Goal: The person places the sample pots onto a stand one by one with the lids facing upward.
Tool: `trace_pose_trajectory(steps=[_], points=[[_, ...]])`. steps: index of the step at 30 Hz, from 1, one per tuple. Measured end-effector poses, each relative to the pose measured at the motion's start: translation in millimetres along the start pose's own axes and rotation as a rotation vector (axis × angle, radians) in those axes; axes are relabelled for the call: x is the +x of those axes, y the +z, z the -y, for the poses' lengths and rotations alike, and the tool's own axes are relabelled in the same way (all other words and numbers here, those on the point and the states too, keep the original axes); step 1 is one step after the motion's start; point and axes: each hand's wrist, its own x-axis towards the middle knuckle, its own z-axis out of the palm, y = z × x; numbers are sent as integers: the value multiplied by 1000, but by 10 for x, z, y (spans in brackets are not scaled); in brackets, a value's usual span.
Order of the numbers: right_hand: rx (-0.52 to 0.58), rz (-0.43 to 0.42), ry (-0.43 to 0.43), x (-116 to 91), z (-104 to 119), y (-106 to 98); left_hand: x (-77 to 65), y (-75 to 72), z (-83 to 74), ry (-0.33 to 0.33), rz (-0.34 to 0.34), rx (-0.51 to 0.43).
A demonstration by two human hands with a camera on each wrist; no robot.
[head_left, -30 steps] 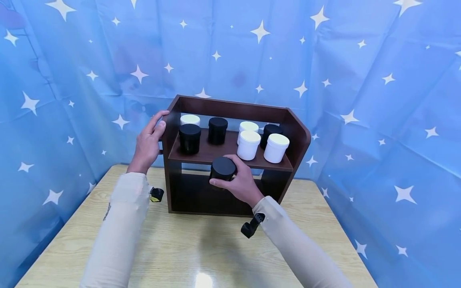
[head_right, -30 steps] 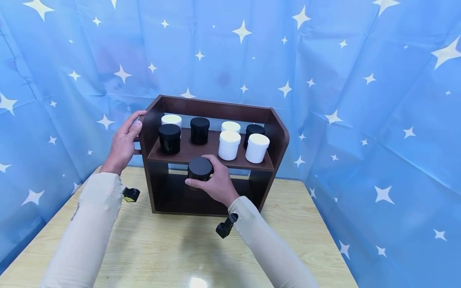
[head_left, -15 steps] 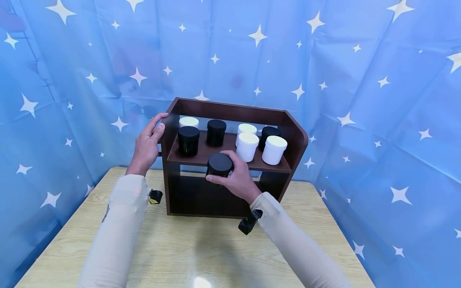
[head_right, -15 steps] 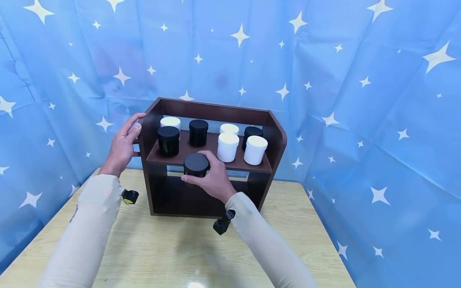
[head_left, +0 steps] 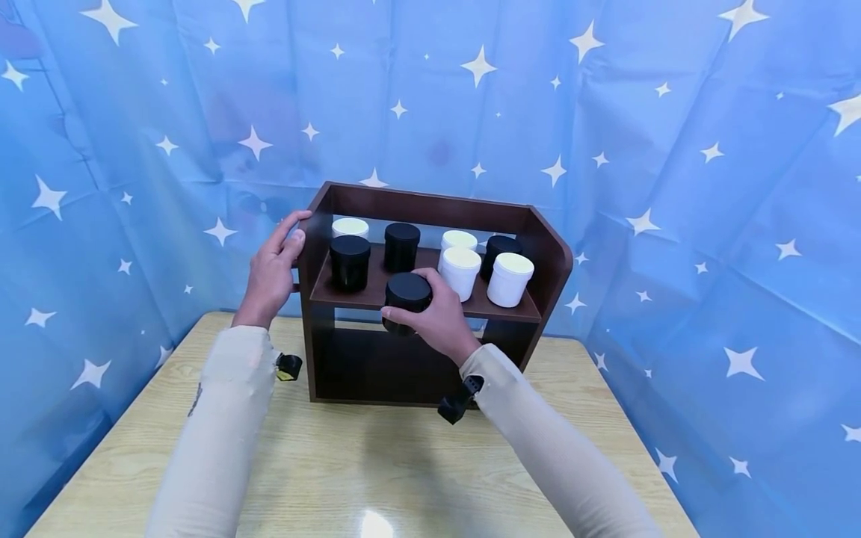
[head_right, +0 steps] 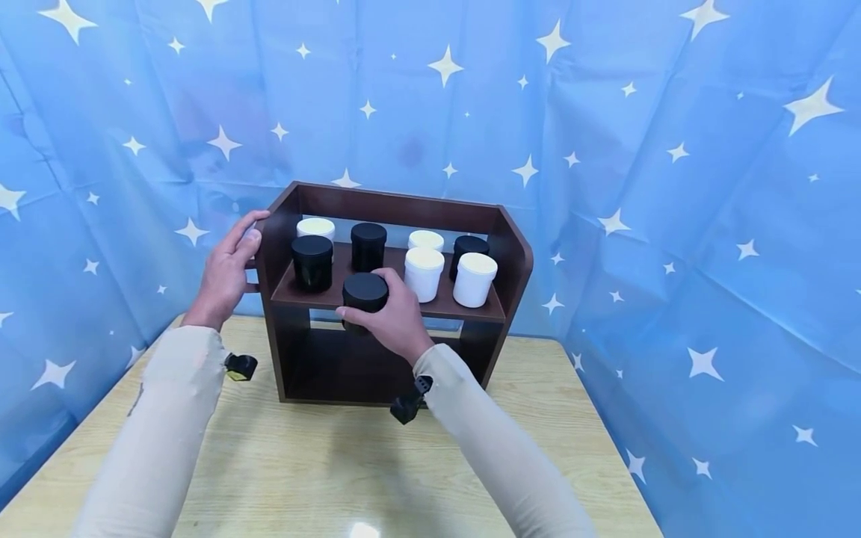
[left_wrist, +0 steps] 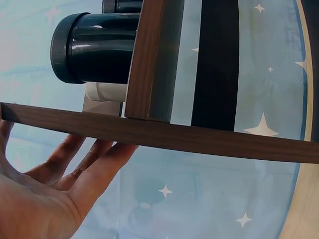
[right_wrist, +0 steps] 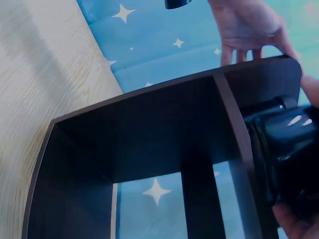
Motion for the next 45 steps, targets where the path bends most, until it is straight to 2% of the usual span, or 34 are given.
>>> trace_pose_trajectory(steps=[4,18,28,45], points=[[20,-42,40,32,48,54,-2,-3,4,-1,0,-1],[-36,-108,18,156,119,81,2,8,0,5,5,-3],[-146,-113,56,249,139,143,8,3,5,-14,4,-3],[-185,-140,76,346,131,133,12,2,-8,-9,2,-4]])
